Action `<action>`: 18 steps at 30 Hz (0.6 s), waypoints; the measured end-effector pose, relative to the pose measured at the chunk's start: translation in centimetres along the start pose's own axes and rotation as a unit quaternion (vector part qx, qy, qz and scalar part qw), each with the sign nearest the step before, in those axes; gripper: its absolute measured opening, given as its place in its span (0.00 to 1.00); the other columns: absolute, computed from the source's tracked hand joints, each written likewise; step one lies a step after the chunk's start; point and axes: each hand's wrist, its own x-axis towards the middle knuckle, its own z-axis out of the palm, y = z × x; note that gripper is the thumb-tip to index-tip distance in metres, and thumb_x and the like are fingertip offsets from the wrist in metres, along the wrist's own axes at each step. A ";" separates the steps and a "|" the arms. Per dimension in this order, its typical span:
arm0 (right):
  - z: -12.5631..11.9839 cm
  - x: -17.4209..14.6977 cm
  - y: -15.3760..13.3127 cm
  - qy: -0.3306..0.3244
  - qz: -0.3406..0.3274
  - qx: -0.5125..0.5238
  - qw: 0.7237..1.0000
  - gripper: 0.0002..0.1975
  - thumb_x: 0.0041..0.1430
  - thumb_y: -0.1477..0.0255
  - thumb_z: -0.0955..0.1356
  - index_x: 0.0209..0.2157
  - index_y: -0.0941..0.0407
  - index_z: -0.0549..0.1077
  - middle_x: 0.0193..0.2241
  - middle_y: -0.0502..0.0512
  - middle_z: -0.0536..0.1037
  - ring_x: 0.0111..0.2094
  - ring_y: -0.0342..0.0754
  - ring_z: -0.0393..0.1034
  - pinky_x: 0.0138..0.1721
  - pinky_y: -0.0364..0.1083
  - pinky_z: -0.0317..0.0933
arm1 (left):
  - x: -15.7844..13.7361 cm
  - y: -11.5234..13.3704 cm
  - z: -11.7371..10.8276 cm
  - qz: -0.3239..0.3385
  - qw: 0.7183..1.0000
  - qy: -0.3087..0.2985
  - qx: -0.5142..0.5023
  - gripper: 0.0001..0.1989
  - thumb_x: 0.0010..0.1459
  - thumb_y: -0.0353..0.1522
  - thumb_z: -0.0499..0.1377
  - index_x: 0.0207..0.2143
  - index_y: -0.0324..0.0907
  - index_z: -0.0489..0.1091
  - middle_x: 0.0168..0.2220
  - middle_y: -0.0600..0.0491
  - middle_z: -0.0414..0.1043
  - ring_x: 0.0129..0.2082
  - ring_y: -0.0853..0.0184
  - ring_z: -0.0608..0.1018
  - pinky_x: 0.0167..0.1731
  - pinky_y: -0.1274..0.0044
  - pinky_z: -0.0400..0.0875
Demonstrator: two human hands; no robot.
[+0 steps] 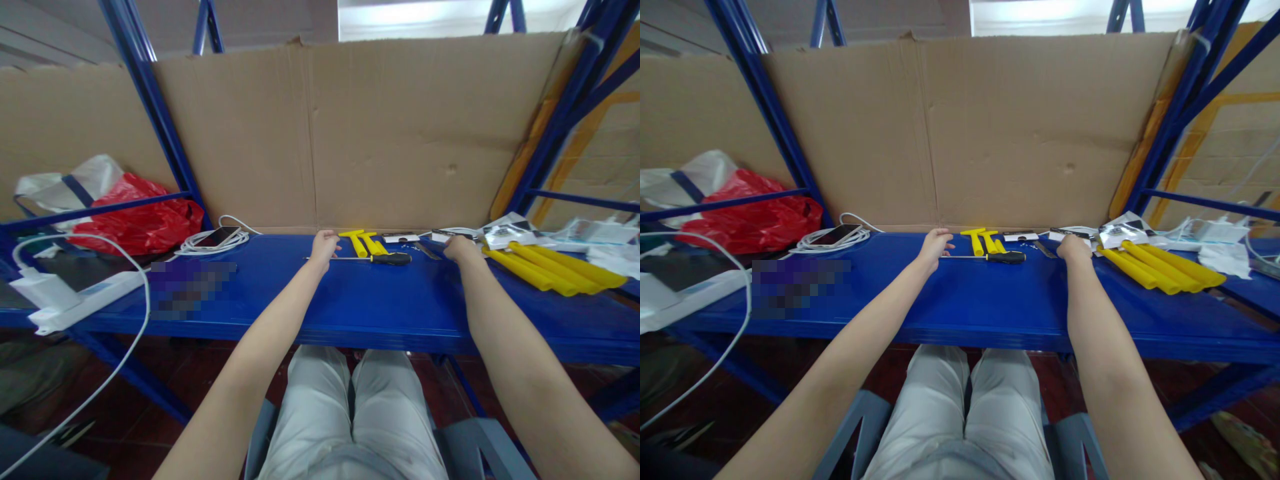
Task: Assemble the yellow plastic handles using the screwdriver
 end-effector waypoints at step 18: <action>-1.7 -2.8 -2.1 -0.114 0.138 -0.080 0.981 0.27 0.55 0.77 0.63 0.57 0.63 0.65 0.55 0.74 0.66 0.59 0.60 0.58 0.49 0.57 0.63 | -0.5 0.3 0.1 -0.005 1.000 -0.016 0.016 0.12 0.52 0.22 0.56 0.40 0.38 0.66 0.35 0.49 0.72 0.21 0.73 0.73 0.16 0.83 0.56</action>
